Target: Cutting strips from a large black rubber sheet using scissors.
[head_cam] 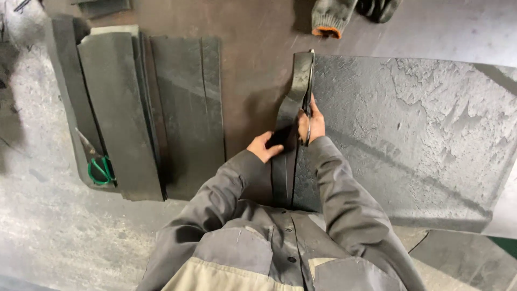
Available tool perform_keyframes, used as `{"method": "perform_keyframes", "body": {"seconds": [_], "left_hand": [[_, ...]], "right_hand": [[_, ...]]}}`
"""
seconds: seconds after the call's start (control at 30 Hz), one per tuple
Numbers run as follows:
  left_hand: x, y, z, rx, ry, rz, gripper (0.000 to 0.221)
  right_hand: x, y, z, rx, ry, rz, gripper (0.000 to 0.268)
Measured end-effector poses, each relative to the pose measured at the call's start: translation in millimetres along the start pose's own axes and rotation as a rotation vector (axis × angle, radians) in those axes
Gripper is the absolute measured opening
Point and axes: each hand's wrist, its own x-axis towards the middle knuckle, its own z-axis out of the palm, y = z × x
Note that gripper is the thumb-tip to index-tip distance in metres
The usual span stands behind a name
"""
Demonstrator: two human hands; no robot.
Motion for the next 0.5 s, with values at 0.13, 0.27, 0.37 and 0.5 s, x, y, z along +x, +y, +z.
{"method": "perform_keyframes", "body": {"seconds": [0.13, 0.27, 0.37, 0.5], "left_hand": [[-25.2, -48.2, 20.9, 0.016, 0.036, -0.233, 0.054], [-37.9, -126.4, 36.6, -0.265, 0.174, -0.284, 0.04], [-56.5, -90.9, 22.7, -0.072, 0.381, -0.138, 0.031], [-99.3, -30.2, -3.2, 0.261, 0.594, -0.197, 0.026]], "right_hand": [[-6.4, -7.2, -1.0, 0.156, -0.021, 0.125, 0.071], [-11.4, 33.6, -15.4, -0.286, 0.135, -0.185, 0.061], [-40.6, 43.5, -23.8, -0.5, 0.187, -0.343, 0.058], [-80.8, 62.2, -22.1, -0.566, 0.191, -0.251, 0.06]]}}
